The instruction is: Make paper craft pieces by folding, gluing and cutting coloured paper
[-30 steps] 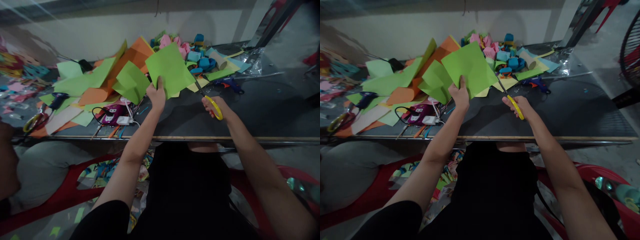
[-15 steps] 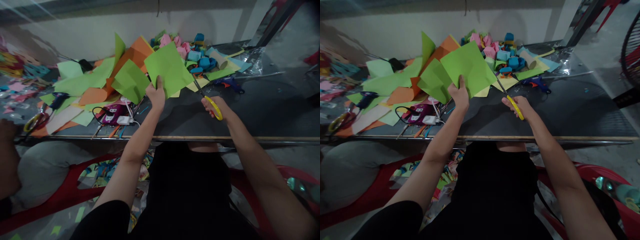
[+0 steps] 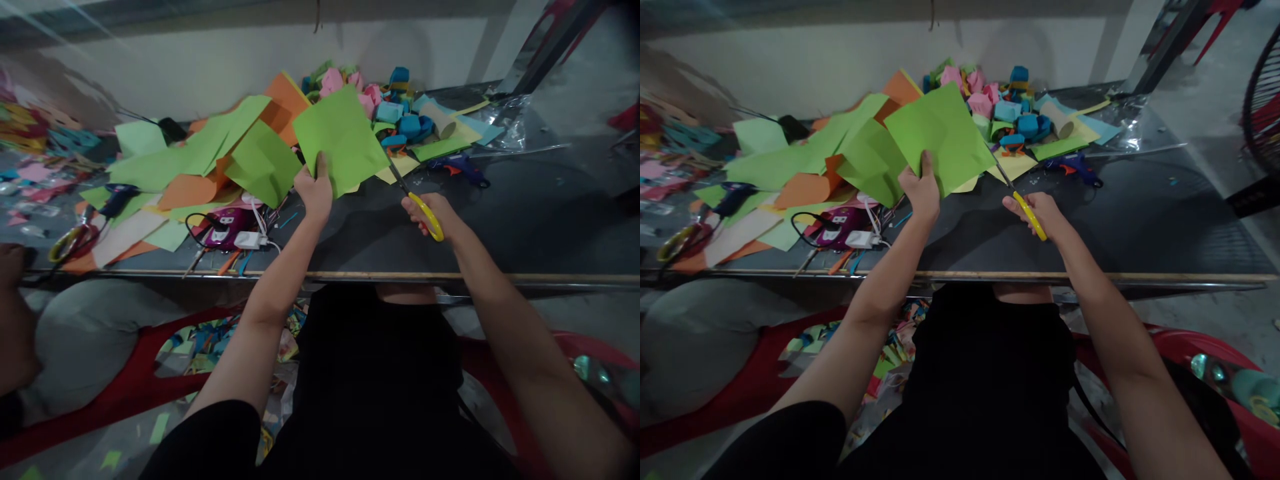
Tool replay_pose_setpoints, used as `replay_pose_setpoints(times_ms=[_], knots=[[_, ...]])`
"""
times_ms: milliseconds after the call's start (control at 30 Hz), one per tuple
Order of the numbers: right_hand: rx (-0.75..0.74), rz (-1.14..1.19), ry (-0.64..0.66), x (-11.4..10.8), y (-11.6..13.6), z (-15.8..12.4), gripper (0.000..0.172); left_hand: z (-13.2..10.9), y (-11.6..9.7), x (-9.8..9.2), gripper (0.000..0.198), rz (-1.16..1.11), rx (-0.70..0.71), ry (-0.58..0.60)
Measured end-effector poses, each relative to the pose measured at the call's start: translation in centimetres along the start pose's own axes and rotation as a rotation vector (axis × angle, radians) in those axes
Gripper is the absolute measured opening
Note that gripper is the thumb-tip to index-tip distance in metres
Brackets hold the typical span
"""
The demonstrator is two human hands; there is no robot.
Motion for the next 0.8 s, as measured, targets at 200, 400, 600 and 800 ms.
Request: replay_pose_setpoints(times_ms=[200,400,600,800], knots=[[-0.029,0.032,0.024,0.14,-0.18,0.44,0.061,-0.04,0.04,-0.46,0.046,0.045,-0.009,-0.03],[-0.021,0.033,0.021,0.15,-0.01,0.17,0.06,-0.05,0.12,-0.6,0.047,0.041,0.001,-0.057],[0.001,0.047,0.015,0.04,-0.01,0.02,0.061,-0.05,0.12,-0.39,0.046,0.037,0.045,-0.045],[0.03,0.06,-0.003,0.07,0.01,0.02,0.062,-0.15,-0.14,-0.51,0.045,0.049,0.056,-0.046]])
Point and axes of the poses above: each hand's wrist, its own z-axis towards the middle knuckle, its own x-axis out of the palm, y = z × x, the point moved 8 cm from there along z, towards the middle knuckle, and after that the axes turned 12 degrees about x, right-handed, at the moved point
